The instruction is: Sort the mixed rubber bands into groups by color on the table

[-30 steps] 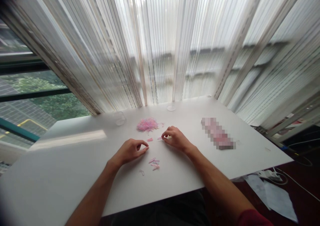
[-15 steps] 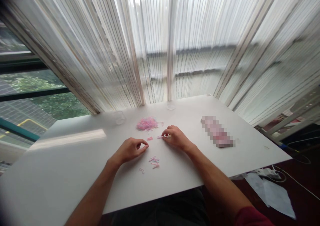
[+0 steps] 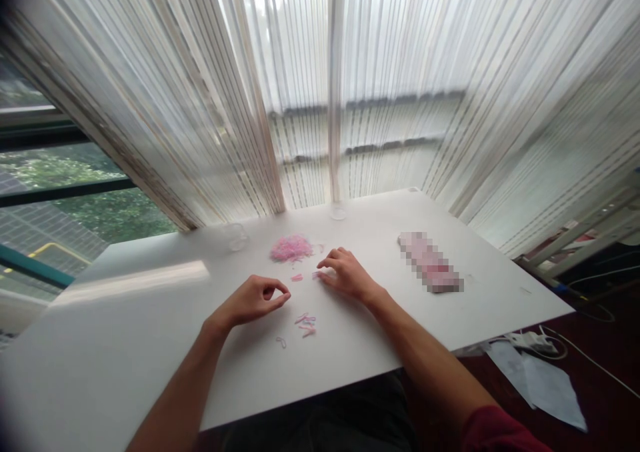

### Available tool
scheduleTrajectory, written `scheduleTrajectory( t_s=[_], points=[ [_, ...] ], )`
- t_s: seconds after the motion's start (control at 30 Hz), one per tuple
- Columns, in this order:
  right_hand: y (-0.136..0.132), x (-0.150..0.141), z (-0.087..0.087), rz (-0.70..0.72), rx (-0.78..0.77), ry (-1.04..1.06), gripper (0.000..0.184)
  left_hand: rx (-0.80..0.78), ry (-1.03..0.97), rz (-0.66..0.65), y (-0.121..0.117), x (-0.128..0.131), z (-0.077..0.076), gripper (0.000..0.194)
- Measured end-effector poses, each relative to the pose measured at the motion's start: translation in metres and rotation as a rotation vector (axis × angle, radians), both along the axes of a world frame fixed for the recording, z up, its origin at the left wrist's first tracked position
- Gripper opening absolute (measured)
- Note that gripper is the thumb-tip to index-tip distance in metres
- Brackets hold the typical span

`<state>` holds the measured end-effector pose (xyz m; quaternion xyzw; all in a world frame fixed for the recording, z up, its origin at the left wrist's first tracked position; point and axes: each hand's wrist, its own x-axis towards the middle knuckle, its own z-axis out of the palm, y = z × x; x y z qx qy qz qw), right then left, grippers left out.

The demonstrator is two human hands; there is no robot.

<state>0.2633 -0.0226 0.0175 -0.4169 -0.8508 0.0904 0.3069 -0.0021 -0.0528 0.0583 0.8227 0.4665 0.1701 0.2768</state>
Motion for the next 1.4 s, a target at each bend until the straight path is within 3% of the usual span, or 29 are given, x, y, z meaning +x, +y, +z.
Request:
scheduleTrajectory(
  t_s=[0.27,0.47,0.63,0.97,1.4],
  points=[
    [0.003,-0.007,-0.002,-0.005,0.035,-0.048,0.005,-0.113,0.020,-0.005,0.001,-0.004,0.008,0.028],
    [0.004,-0.006,-0.003,0.011,0.050,-0.012,0.005,-0.348,0.121,-0.131,0.003,-0.020,0.017,0.029],
    [0.002,-0.006,-0.001,0.010,0.039,-0.001,0.005,-0.452,0.179,-0.200,0.003,-0.023,0.019,0.033],
    [-0.003,-0.006,0.000,-0.013,0.065,0.061,0.010,-0.429,0.218,-0.207,-0.006,-0.007,0.016,0.018],
    [-0.012,-0.012,0.003,0.020,0.059,0.123,0.011,-0.350,0.208,-0.180,-0.011,0.003,0.015,0.013]
  ],
)
